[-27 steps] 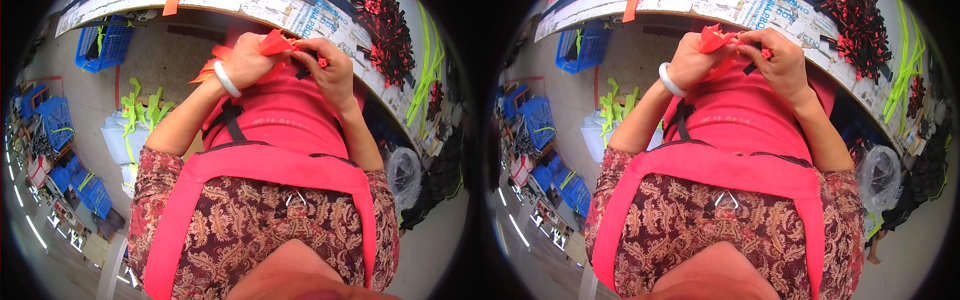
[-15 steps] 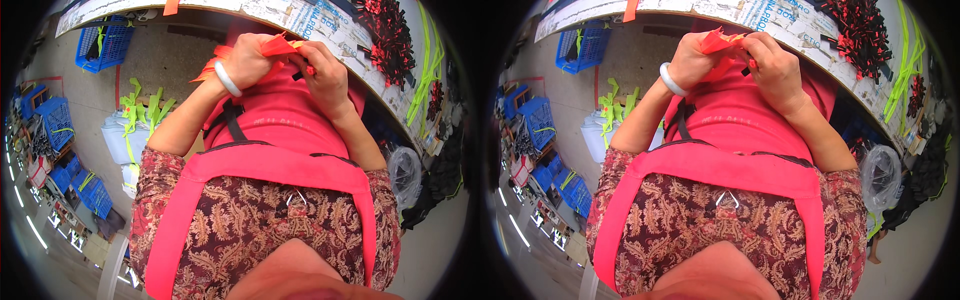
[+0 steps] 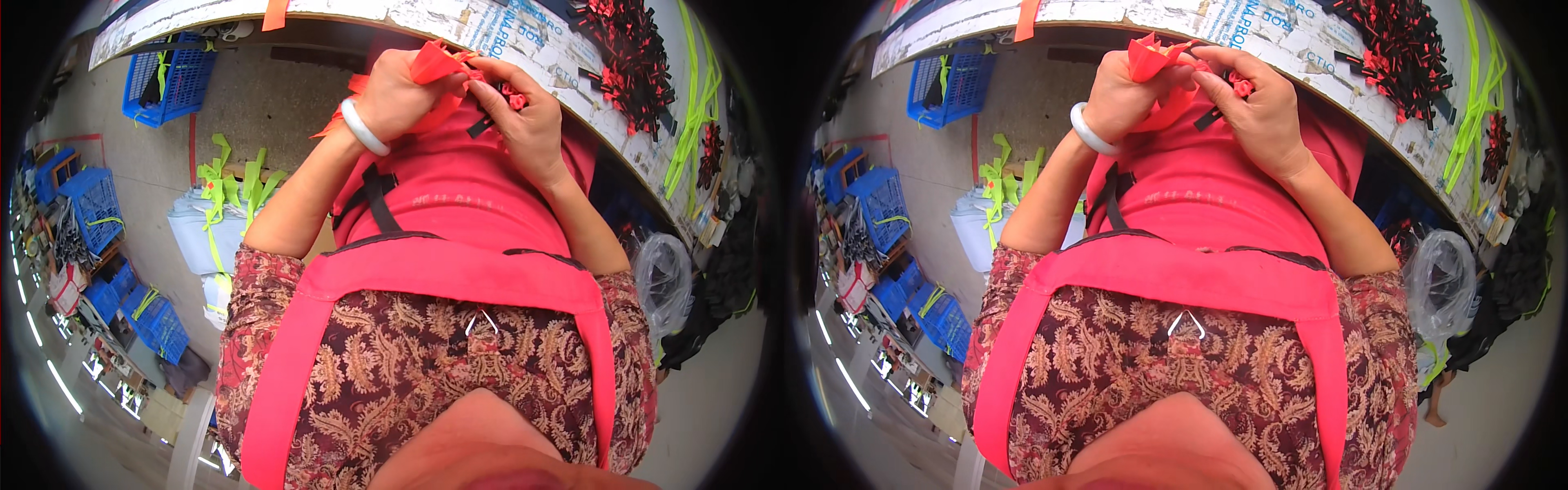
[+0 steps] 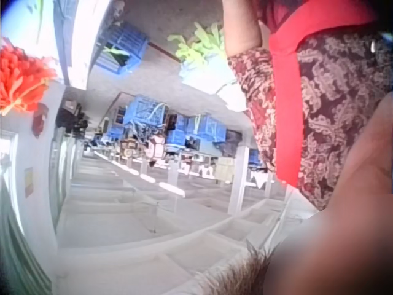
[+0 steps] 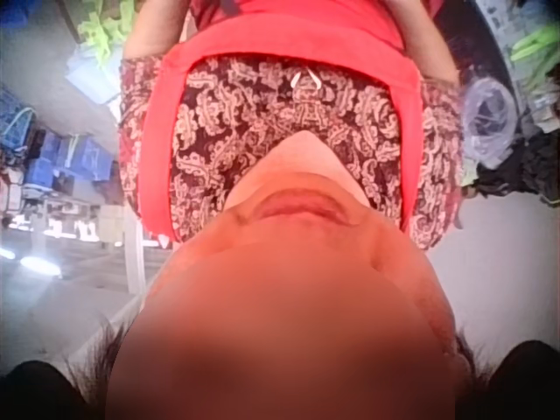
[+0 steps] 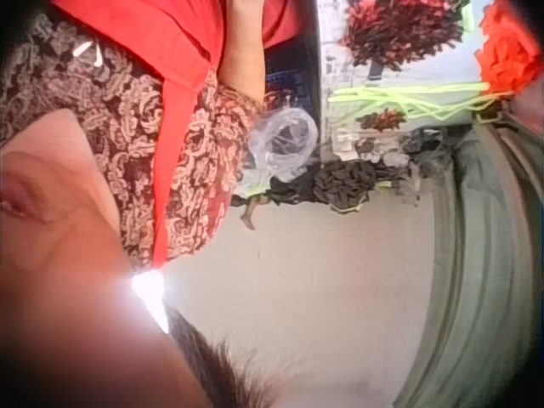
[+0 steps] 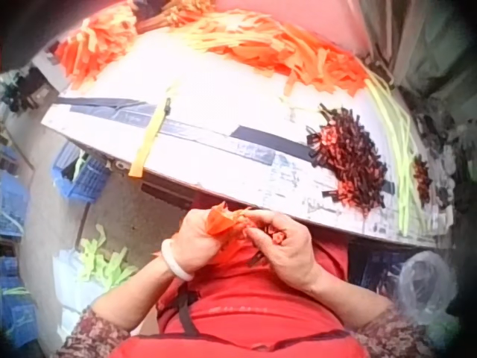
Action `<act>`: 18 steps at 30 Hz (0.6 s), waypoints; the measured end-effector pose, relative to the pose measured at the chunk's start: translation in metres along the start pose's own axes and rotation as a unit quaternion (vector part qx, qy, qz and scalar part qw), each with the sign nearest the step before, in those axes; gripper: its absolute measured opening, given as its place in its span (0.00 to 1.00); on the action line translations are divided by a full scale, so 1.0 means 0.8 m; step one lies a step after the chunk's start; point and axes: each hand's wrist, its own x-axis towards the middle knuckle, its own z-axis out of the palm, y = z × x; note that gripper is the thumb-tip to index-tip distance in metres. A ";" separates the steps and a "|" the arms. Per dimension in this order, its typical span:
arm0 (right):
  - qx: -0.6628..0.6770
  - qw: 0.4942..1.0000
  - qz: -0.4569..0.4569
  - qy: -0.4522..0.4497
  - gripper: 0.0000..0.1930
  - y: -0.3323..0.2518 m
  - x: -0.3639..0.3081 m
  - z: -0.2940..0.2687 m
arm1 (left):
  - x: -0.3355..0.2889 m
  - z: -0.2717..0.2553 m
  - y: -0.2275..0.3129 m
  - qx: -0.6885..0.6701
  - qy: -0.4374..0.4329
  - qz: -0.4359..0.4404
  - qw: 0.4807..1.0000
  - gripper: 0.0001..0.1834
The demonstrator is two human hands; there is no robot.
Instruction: Attaching plastic buckles to orange fabric straps at a workstation.
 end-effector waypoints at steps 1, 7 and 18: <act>0.068 0.996 0.064 -0.013 0.11 -0.002 -0.002 -0.002 | 0.001 0.000 0.001 -0.004 -0.007 -0.012 1.000 0.06; 0.086 0.992 0.084 -0.034 0.10 0.003 0.005 -0.008 | -0.001 0.000 0.002 0.001 -0.024 -0.028 0.999 0.07; -0.012 0.999 -0.009 -0.035 0.09 0.005 0.009 -0.008 | 0.001 -0.003 -0.008 0.102 -0.038 0.054 0.993 0.07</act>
